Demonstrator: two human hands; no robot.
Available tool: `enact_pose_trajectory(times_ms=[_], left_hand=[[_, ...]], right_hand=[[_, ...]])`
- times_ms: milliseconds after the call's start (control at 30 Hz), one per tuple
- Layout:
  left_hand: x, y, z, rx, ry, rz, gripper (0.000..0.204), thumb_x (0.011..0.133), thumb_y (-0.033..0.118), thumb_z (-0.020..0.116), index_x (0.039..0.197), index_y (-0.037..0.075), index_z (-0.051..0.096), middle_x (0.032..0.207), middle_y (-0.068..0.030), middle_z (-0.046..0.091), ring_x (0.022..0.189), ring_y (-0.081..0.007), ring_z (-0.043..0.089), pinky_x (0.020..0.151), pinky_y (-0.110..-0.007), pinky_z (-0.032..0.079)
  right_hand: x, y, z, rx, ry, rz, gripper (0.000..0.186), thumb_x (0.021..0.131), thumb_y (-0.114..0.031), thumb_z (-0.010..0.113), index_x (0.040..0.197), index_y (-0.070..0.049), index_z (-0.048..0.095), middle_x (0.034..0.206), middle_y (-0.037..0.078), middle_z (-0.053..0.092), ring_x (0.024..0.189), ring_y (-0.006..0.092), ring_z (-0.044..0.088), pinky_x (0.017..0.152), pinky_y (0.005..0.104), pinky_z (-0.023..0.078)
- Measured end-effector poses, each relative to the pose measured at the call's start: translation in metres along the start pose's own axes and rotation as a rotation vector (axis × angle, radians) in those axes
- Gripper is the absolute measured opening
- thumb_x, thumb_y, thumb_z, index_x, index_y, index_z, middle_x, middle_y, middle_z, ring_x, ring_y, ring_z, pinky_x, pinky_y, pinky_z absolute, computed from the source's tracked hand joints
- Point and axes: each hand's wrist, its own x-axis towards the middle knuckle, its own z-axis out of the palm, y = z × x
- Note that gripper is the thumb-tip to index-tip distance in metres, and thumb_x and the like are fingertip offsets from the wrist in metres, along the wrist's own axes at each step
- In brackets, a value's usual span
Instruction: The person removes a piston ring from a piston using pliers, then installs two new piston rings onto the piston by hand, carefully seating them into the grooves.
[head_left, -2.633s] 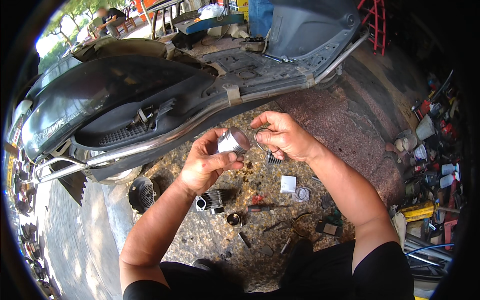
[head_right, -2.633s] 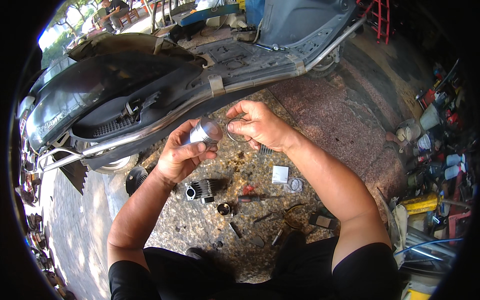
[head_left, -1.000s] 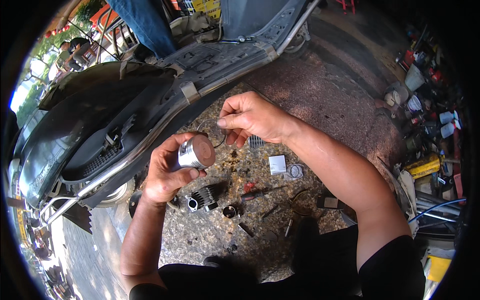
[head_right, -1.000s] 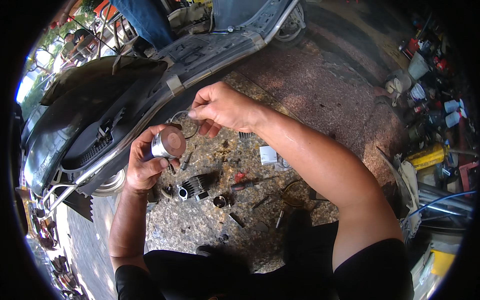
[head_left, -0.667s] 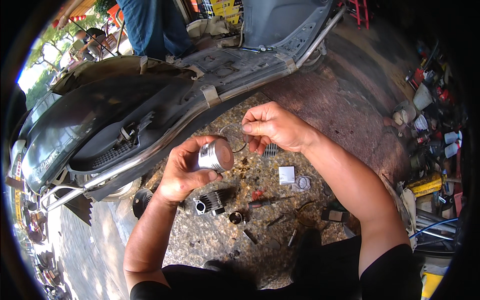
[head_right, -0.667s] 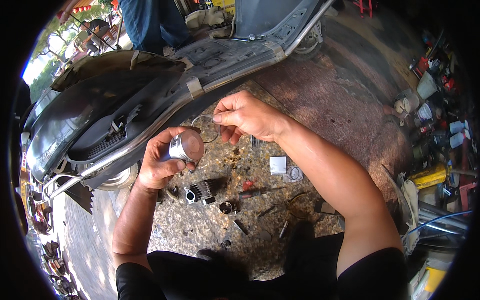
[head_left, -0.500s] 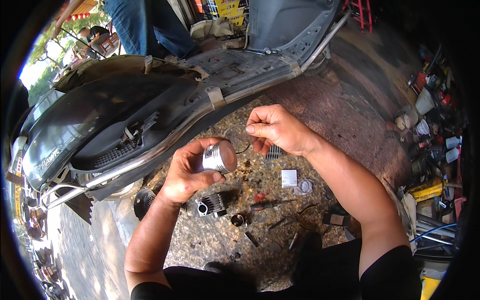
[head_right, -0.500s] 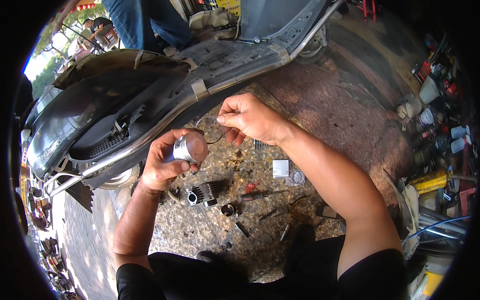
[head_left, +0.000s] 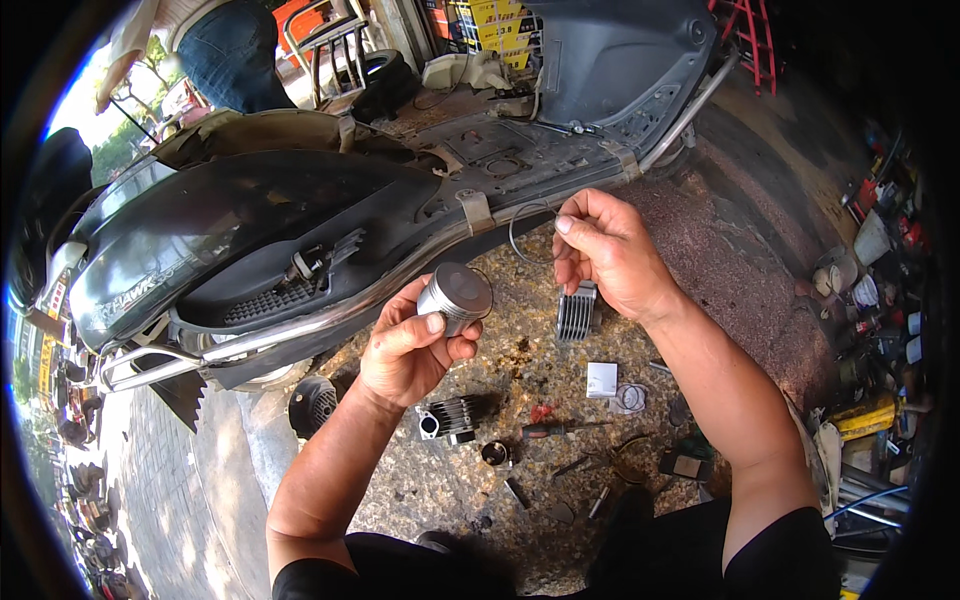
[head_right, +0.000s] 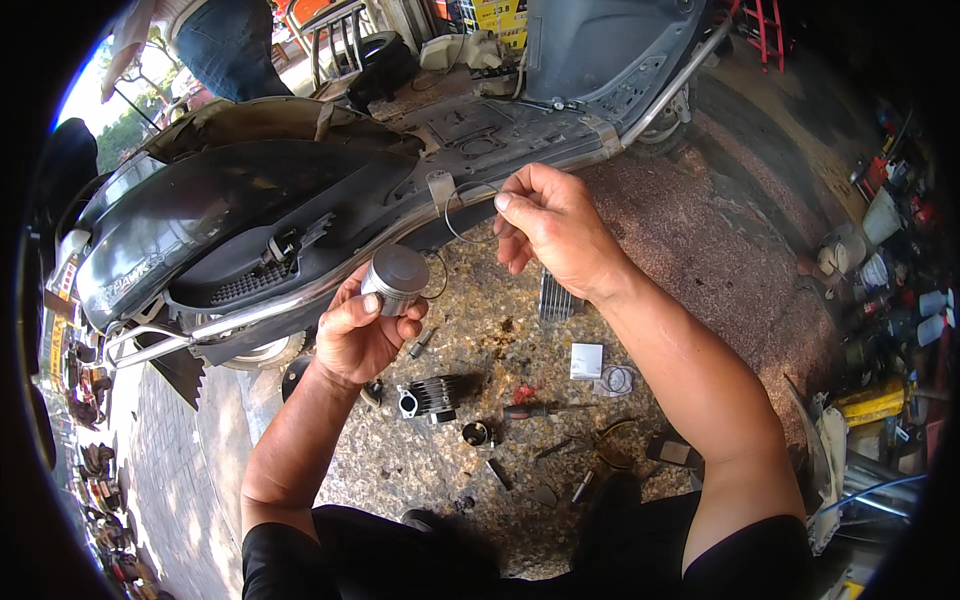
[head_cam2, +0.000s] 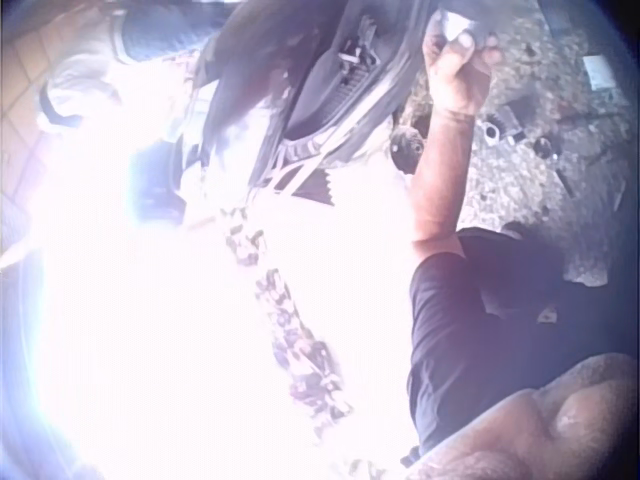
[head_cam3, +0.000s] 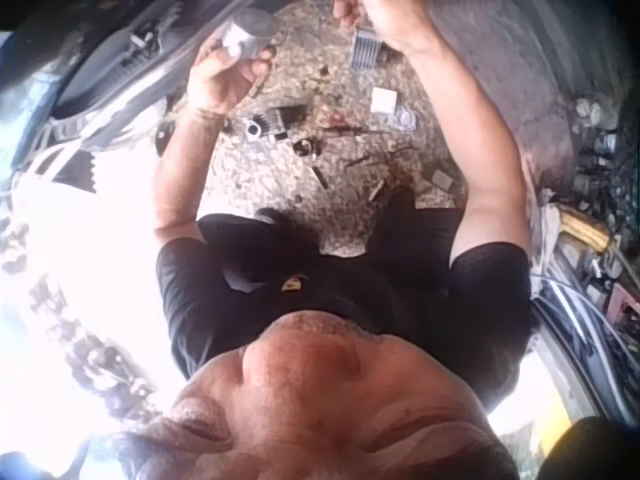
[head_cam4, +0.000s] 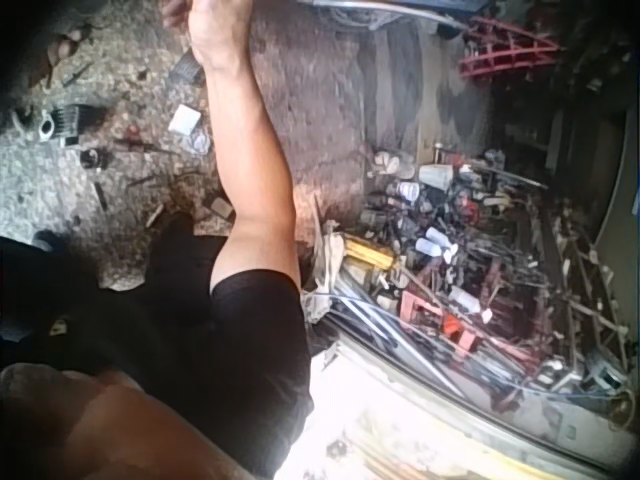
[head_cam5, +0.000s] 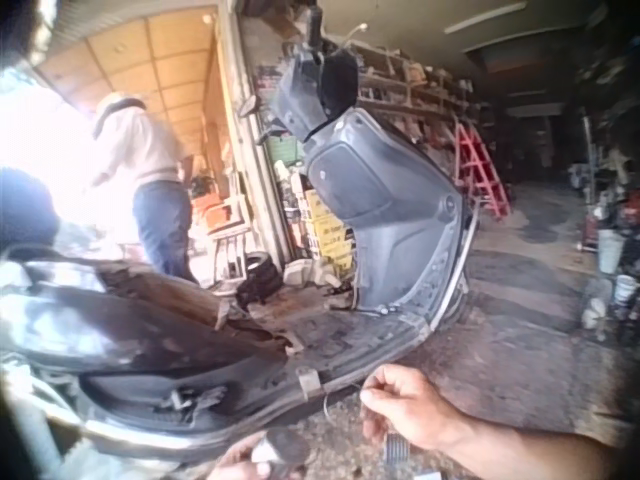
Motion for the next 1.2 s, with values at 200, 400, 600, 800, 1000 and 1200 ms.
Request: enact_pose_trajectory(times_ms=[200,400,600,800,1000,1200], left_hand=[[0.0,-0.002,-0.001,-0.051,0.018,0.026,0.054,0.084,0.016,0.073,0.13,-0.001,0.05,0.113,-0.0157,0.061,0.093,-0.0272,0.065,0.075,-0.033,0.061],[0.0,-0.001,0.004,-0.017,0.093,0.067,0.052,0.087,0.022,0.072,0.128,-0.001,0.05,0.114,-0.0134,0.06,0.094,-0.0256,0.064,0.076,-0.033,0.06],[0.003,0.0,0.007,-0.035,0.115,0.08,0.052,0.088,0.026,0.071,0.128,0.0,0.05,0.116,-0.0139,0.06,0.093,-0.0234,0.064,0.075,-0.032,0.059],[0.004,0.0,0.008,-0.052,0.093,0.058,0.055,0.091,0.032,0.067,0.132,0.0,0.049,0.12,-0.0176,0.06,0.092,-0.0215,0.064,0.076,-0.032,0.058],[0.003,-0.001,0.009,-0.087,0.099,0.056,0.055,0.089,0.031,0.065,0.133,0.001,0.05,0.119,-0.0175,0.061,0.09,-0.0227,0.063,0.075,-0.033,0.058],[0.004,-0.004,0.008,-0.167,0.108,0.05,0.052,0.088,0.033,0.06,0.129,0.002,0.053,0.116,-0.0163,0.062,0.085,-0.0224,0.061,0.07,-0.033,0.054]], right_hand=[[-0.003,-0.008,0.008,-0.048,-0.044,0.008,0.015,0.094,-0.002,0.054,0.109,-0.001,0.059,0.084,0.008,0.064,0.064,0.0139,0.065,0.051,0.0256,0.052],[-0.005,-0.012,0.014,-0.089,-0.154,-0.127,0.014,0.095,-0.002,0.057,0.109,-0.001,0.059,0.092,0.009,0.068,0.077,0.0137,0.067,0.062,0.0249,0.055],[-0.006,-0.011,0.019,-0.124,-0.125,-0.162,0.011,0.096,-0.006,0.064,0.105,-0.001,0.064,0.088,0.005,0.067,0.07,0.0089,0.065,0.056,0.0233,0.052],[-0.009,-0.013,0.034,-0.125,-0.11,-0.173,0.009,0.097,-0.011,0.064,0.101,-0.003,0.065,0.078,0.0,0.064,0.065,0.0062,0.061,0.055,0.0219,0.05],[-0.01,-0.017,0.044,-0.087,-0.184,-0.118,0.01,0.098,-0.013,0.062,0.097,-0.003,0.065,0.075,0.0,0.063,0.064,0.0067,0.061,0.054,0.0224,0.049],[-0.006,-0.011,0.052,-0.104,-0.21,-0.076,0.01,0.098,-0.012,0.06,0.097,-0.002,0.063,0.072,0.002,0.063,0.061,0.0082,0.062,0.051,0.0228,0.048]])
